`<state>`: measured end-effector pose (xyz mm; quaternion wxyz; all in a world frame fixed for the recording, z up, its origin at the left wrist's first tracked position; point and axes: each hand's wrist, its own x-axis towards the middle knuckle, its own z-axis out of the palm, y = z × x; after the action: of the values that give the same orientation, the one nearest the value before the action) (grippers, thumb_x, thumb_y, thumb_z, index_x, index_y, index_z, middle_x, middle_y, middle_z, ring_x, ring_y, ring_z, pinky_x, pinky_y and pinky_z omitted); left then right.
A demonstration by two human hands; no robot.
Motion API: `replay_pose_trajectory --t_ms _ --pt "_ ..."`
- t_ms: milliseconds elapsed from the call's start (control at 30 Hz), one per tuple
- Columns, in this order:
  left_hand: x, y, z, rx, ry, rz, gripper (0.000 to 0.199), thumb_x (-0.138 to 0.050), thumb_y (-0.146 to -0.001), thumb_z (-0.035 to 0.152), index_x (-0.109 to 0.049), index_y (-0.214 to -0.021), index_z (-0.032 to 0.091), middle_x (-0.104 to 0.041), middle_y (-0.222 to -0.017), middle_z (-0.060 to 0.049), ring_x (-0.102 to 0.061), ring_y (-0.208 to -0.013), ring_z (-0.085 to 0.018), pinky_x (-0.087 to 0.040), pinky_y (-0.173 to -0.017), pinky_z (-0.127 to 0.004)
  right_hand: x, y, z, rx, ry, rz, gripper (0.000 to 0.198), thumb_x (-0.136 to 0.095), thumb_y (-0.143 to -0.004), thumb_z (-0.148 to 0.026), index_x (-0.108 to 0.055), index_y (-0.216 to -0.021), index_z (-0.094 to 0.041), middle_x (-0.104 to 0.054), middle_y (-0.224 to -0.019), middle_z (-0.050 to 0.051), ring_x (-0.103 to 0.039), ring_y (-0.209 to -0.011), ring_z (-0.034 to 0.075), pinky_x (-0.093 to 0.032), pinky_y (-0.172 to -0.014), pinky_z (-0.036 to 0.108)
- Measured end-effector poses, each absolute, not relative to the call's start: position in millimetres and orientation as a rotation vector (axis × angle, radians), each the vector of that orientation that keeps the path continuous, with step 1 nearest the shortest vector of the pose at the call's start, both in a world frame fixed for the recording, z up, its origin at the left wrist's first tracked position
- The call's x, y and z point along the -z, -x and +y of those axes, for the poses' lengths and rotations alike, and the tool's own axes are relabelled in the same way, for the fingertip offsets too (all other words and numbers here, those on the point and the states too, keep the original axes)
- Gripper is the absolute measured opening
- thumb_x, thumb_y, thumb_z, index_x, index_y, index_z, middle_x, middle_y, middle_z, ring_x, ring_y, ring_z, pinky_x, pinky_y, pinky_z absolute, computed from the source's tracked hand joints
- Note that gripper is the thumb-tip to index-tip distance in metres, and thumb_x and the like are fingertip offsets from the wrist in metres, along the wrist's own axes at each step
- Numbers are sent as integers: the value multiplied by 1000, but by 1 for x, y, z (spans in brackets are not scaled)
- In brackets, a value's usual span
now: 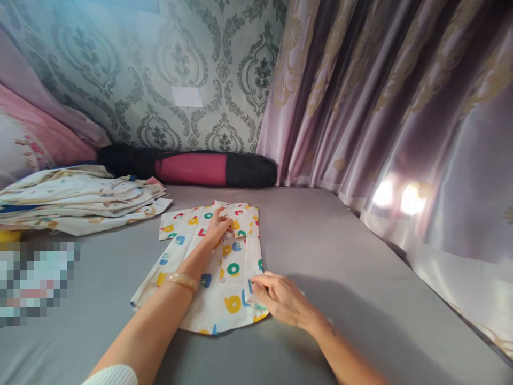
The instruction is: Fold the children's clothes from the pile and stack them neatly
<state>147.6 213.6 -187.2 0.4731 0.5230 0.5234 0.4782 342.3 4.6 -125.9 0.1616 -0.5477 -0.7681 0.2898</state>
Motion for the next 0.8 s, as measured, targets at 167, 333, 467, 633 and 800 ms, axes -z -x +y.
replay_pose_trajectory --t_ms 167,333,467,633,800 --pt "194 -146 216 -1178 -1522 1249 52 -58 -79 37 -47 -128 22 -57 -82 1 -60 -66 -11 -50 -64 -23 134 -344 22 -497 1646 -2095 42 -24 -101 -35 -63 -112 -22 -66 -105 5 -58 -98 17 -41 -88 28" --pt "198 -147 219 -1146 -1825 1349 39 -59 -77 33 -61 -113 17 -59 -87 -3 -58 -77 -15 -49 -76 -30 148 -330 46 -289 1626 -2332 51 -26 -99 -35 -34 -145 -13 -35 -150 12 -28 -139 23 -20 -113 44" --pt "204 -147 221 -1182 -1941 1357 33 -59 -75 26 -63 -107 17 -57 -93 -4 -56 -74 -15 -49 -76 -31 158 -318 68 -339 1684 -2399 63 -17 -99 -46 -20 -150 -8 -18 -156 13 -13 -145 24 -10 -117 48" --pt "212 -148 224 -1178 -2011 1339 35 -57 -73 16 -62 -108 16 -56 -95 -5 -55 -70 -14 -50 -74 -31 168 -311 96 -324 1759 -2352 69 -12 -98 -50 -21 -150 -6 -18 -156 14 -14 -144 25 -9 -117 48" --pt "223 -149 231 -1201 -2142 1335 42 -53 -70 9 -63 -111 15 -55 -105 -9 -57 -81 -17 -50 -82 -36 174 -310 124 -247 1837 -2287 67 -13 -98 -48 -27 -148 -6 -22 -155 14 -16 -144 24 -8 -116 50"
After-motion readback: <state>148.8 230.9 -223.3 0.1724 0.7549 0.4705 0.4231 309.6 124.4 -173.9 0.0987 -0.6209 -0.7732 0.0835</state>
